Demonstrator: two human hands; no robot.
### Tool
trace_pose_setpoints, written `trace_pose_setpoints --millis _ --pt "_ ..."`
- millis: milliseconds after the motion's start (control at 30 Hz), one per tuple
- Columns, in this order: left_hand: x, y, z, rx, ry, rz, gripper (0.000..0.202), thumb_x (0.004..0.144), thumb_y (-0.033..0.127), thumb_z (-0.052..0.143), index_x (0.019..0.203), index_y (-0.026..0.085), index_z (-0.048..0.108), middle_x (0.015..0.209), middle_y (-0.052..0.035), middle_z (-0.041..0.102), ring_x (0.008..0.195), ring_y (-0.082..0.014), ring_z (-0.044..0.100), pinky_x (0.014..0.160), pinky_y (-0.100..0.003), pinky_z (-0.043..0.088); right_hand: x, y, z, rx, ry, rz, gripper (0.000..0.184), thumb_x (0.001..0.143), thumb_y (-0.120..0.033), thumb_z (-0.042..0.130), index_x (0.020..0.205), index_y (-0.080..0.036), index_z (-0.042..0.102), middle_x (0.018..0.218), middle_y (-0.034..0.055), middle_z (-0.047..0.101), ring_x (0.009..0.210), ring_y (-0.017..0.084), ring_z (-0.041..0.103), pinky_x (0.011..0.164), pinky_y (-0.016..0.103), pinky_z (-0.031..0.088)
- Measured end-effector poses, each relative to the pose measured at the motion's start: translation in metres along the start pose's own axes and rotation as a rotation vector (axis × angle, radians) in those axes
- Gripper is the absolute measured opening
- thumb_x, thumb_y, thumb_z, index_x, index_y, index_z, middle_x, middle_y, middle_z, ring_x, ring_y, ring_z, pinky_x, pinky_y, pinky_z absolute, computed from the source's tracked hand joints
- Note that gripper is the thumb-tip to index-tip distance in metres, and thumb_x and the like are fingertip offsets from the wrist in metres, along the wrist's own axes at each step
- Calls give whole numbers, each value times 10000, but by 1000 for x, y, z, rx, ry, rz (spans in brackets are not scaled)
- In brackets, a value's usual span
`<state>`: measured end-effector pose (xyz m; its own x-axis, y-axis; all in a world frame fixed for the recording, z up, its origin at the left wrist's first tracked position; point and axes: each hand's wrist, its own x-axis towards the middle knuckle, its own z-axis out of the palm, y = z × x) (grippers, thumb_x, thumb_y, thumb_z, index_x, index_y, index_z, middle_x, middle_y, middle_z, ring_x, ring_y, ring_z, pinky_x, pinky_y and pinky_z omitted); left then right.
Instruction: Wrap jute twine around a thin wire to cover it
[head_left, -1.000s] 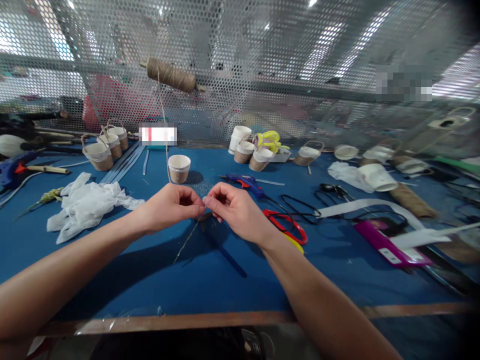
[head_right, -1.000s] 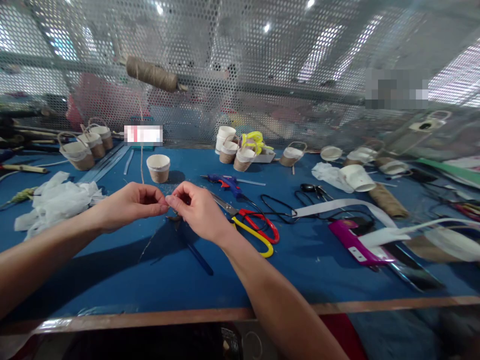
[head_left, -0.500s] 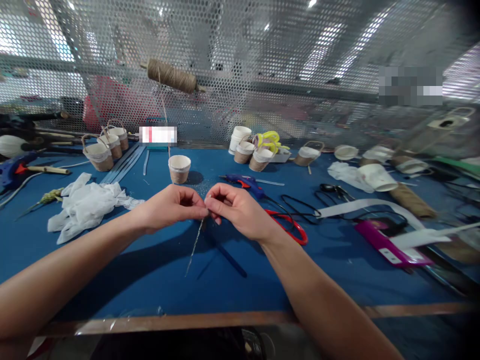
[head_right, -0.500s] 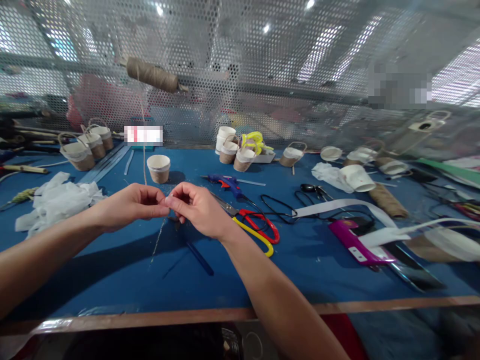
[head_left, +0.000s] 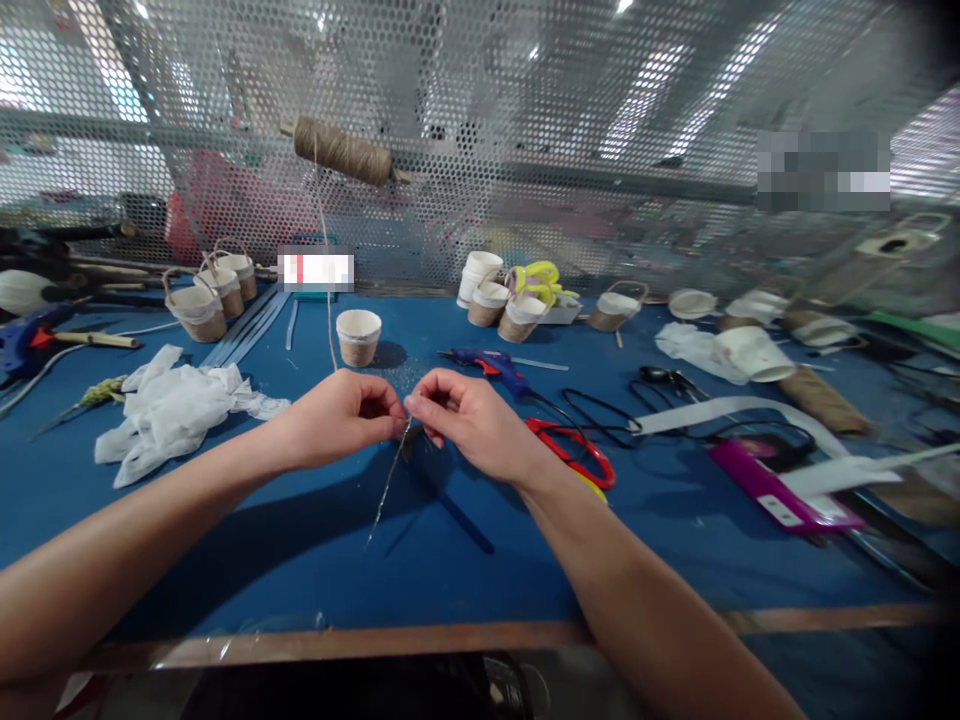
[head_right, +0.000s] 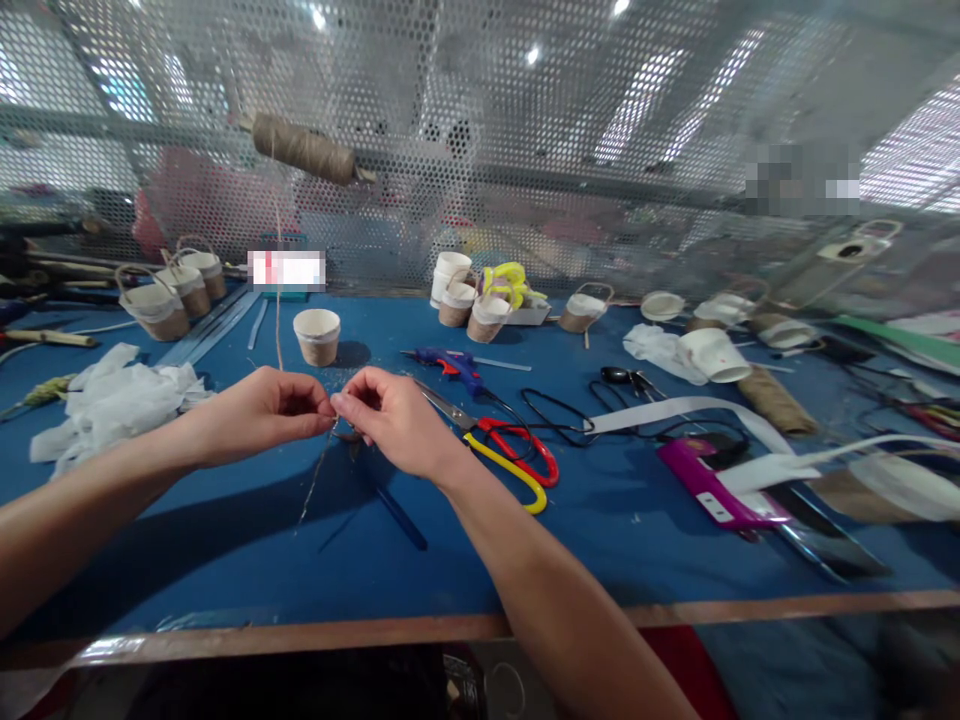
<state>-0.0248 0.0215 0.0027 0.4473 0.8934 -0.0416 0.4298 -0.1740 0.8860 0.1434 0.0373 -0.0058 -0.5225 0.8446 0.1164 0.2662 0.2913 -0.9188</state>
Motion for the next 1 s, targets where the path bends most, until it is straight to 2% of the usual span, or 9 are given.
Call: trace_pose_setpoints --millis 267,333,400,500,600,767,867,933,1000 --pt "2 -7 9 -110 82 -11 205 681 298 565 604 117 510 520 56 426 481 -50 326 450 -195 236 1 2 6 -75 90 17 244 753 -360 547 657 -152 464 570 -39 462 464 57 410 436 200 332" --pt "3 -7 8 -182 55 -10 202 669 297 582 611 114 520 535 52 441 497 -51 337 466 -199 243 0 1 6 25 34 7 223 745 -354 561 709 -155 467 609 -38 465 494 60 434 458 202 368" --pt "3 -5 7 -276 13 -10 198 651 291 610 613 115 527 531 55 441 494 -47 330 463 -198 230 0 -1 2 139 -54 -11 220 731 -320 587 837 -158 483 680 -30 477 558 71 470 496 208 416" --pt "1 -5 7 -438 -62 -46 194 645 274 634 606 117 527 507 67 412 457 -32 287 435 -198 179 -1 -4 -7 195 -166 -9 273 728 -255 601 962 -161 496 739 -16 498 616 72 491 536 206 441" --pt "-4 -13 15 -620 -118 -132 196 639 257 653 605 118 519 494 71 402 425 -21 272 421 -203 146 0 -4 -14 196 -219 24 205 756 -241 568 933 -148 522 730 -4 535 611 71 510 544 207 441" --pt "-20 -36 42 -884 -209 -376 257 574 257 712 570 117 497 421 87 373 369 -9 243 414 -208 118 5 3 -12 120 -46 85 141 756 -271 561 747 -148 493 596 -27 516 532 70 503 483 198 413" --pt "-33 -41 62 -935 -293 -493 265 519 254 743 560 112 523 421 59 444 359 -22 308 409 -209 133 8 8 -6 73 9 75 163 762 -285 550 703 -153 476 545 -43 497 471 60 482 451 190 385" --pt "-41 -40 74 -960 -402 -568 269 484 248 759 560 106 543 411 55 460 344 -15 300 410 -205 136 9 10 -2 47 8 71 182 778 -300 526 685 -154 470 507 -54 478 425 52 458 428 186 361" --pt "-45 -36 80 -945 -462 -631 296 416 216 782 564 100 554 433 40 495 346 -19 334 408 -203 136 11 12 1 31 -5 80 197 784 -302 519 665 -152 468 474 -63 460 393 46 438 413 182 343"
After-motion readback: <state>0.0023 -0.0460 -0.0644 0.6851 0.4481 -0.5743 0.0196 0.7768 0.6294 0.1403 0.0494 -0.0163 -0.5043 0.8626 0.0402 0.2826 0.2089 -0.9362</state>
